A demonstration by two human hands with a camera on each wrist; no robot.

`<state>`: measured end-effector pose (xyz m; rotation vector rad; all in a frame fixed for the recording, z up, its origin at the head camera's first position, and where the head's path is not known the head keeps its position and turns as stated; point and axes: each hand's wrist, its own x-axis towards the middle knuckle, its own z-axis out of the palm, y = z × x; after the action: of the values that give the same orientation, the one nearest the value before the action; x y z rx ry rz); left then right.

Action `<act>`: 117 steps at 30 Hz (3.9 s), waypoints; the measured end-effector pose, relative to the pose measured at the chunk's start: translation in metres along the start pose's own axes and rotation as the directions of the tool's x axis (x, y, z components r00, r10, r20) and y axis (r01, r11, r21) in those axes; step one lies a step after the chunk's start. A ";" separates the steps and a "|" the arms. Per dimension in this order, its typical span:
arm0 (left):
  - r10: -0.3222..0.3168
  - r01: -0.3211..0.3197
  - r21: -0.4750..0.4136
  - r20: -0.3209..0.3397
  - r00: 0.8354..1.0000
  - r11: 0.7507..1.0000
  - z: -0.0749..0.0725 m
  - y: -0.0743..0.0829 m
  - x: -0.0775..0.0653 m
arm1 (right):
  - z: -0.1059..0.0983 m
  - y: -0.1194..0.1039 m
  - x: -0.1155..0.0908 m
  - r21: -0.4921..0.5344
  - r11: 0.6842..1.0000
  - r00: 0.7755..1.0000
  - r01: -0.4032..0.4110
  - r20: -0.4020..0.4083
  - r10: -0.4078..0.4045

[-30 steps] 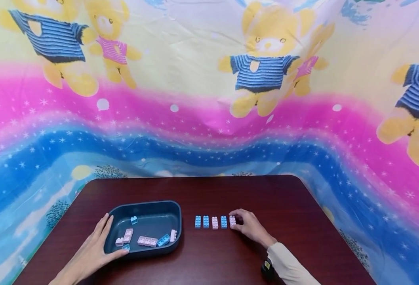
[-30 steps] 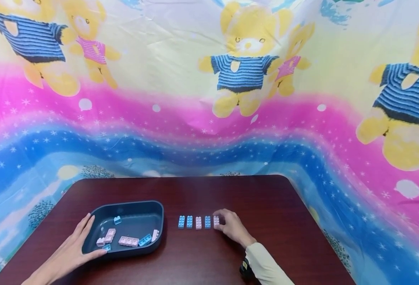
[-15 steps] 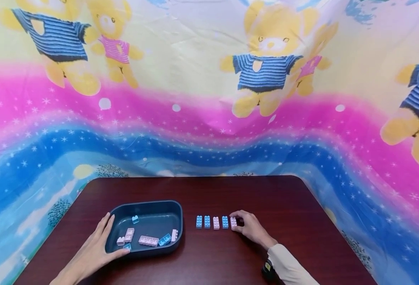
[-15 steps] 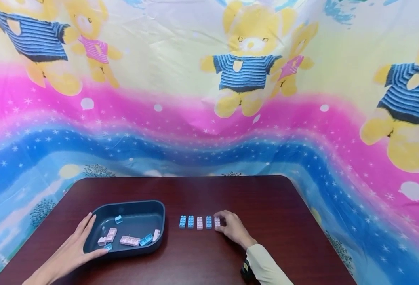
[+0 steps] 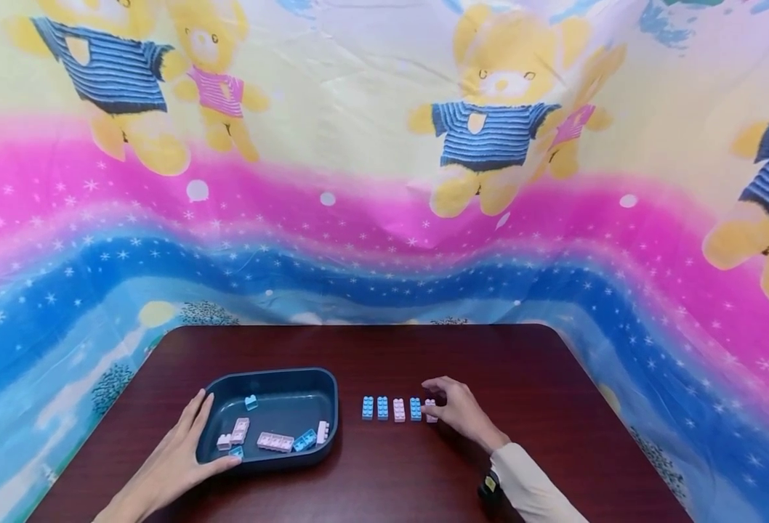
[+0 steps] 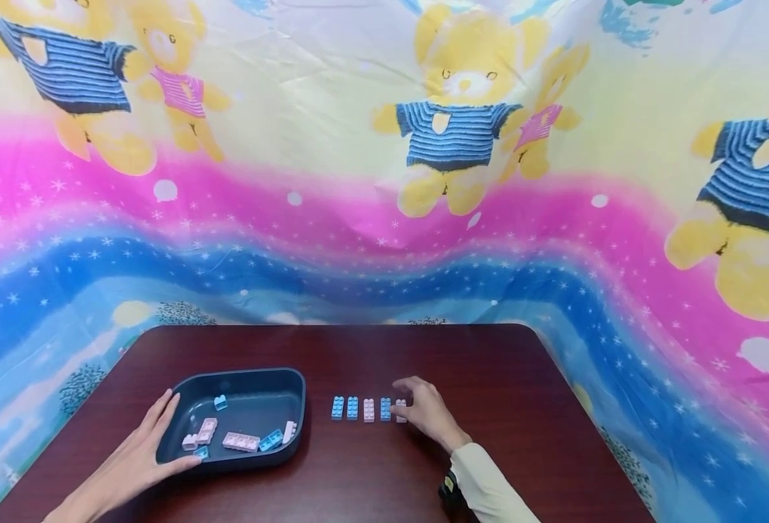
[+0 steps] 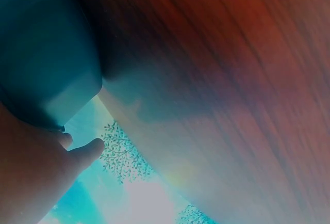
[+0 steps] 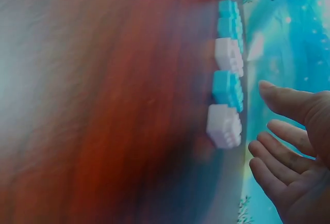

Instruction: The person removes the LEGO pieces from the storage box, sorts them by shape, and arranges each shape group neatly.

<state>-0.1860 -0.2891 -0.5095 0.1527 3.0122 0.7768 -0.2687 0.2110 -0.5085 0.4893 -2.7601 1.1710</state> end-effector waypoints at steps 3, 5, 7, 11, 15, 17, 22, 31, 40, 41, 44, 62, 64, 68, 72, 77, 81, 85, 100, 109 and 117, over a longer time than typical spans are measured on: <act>0.010 -0.010 -0.006 -0.002 1.000 1.000 -0.001 0.001 0.000 | 0.002 -0.008 0.008 0.014 1.000 1.000 0.000 -0.002 0.000; 0.016 -0.016 -0.007 -0.002 1.000 1.000 -0.002 0.001 0.000 | 0.006 -0.016 0.014 0.028 1.000 1.000 0.014 0.005 -0.014; 0.016 -0.016 -0.003 -0.001 1.000 1.000 -0.003 0.001 0.000 | 0.011 -0.025 0.020 0.038 0.998 0.999 0.045 0.013 -0.046; 0.004 -0.004 0.011 0.008 1.000 1.000 -0.003 0.001 -0.001 | 0.023 -0.051 0.031 0.083 0.992 0.993 0.098 0.057 -0.102; -0.001 0.000 0.006 0.014 1.000 1.000 -0.002 0.001 -0.001 | 0.034 -0.081 0.038 0.120 0.984 0.986 0.129 0.094 -0.141; 0.003 -0.003 0.006 0.010 1.000 1.000 -0.002 0.001 -0.001 | 0.041 -0.095 0.041 0.132 0.982 0.984 0.132 0.105 -0.147; 0.004 -0.004 0.009 0.001 1.000 1.000 -0.001 0.001 -0.002 | 0.057 -0.124 0.049 0.151 0.976 0.976 0.159 0.124 -0.179; 0.014 -0.014 0.005 -0.014 1.000 1.000 -0.001 0.002 -0.002 | 0.087 -0.155 0.065 0.136 0.966 0.955 0.218 0.173 -0.240; -0.014 0.014 0.005 0.009 1.000 1.000 -0.003 0.001 0.000 | 0.119 -0.174 0.074 0.021 0.971 0.920 0.237 0.315 -0.231; -0.016 0.016 0.003 0.011 1.000 1.000 -0.003 0.001 0.001 | 0.122 -0.174 0.074 0.008 0.971 0.916 0.238 0.331 -0.227; -0.020 0.020 -0.009 0.021 1.000 1.000 -0.002 0.001 0.001 | 0.130 -0.175 0.074 -0.040 0.971 0.906 0.238 0.369 -0.207; -0.022 0.022 -0.007 0.015 1.000 1.000 -0.004 0.003 -0.002 | 0.163 -0.189 0.073 -0.169 0.948 0.861 0.271 0.482 -0.160; -0.017 0.017 -0.004 0.010 1.000 1.000 -0.004 0.002 -0.002 | 0.168 -0.191 0.074 -0.188 0.941 0.862 0.280 0.482 -0.160; -0.016 0.016 -0.006 0.015 1.000 1.000 -0.003 0.001 -0.001 | 0.176 -0.193 0.074 -0.226 0.928 0.867 0.296 0.472 -0.161; -0.009 0.009 -0.009 0.013 1.000 1.000 -0.001 0.000 0.000 | 0.181 -0.196 0.072 -0.230 0.921 0.863 0.313 0.474 -0.175; 0.013 -0.013 -0.001 -0.010 1.000 1.000 0.001 -0.001 -0.001 | 0.185 -0.202 0.071 -0.201 0.911 0.836 0.360 0.502 -0.220; 0.033 -0.033 -0.006 -0.037 0.999 0.999 0.001 0.000 -0.002 | 0.191 -0.205 0.069 -0.179 0.896 0.815 0.405 0.516 -0.265; 0.046 -0.046 0.004 -0.063 0.997 0.999 0.001 0.001 -0.003 | 0.197 -0.207 0.067 -0.142 0.896 0.789 0.422 0.544 -0.285; 0.034 -0.033 0.014 -0.063 0.997 0.999 -0.001 0.004 -0.002 | 0.193 -0.198 0.068 -0.127 0.893 0.806 0.431 0.499 -0.318; -0.005 0.004 -0.011 -0.012 1.000 1.000 0.000 0.001 -0.002 | 0.187 -0.189 0.068 -0.066 0.926 0.859 0.373 0.402 -0.317; -0.010 0.010 -0.006 -0.004 1.000 1.000 0.000 0.001 -0.001 | 0.180 -0.181 0.068 0.053 0.953 0.862 0.298 0.414 -0.292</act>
<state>-0.1846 -0.2888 -0.5090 0.1358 3.0120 0.7855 -0.2675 -0.0526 -0.4958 1.2478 -2.8708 1.0738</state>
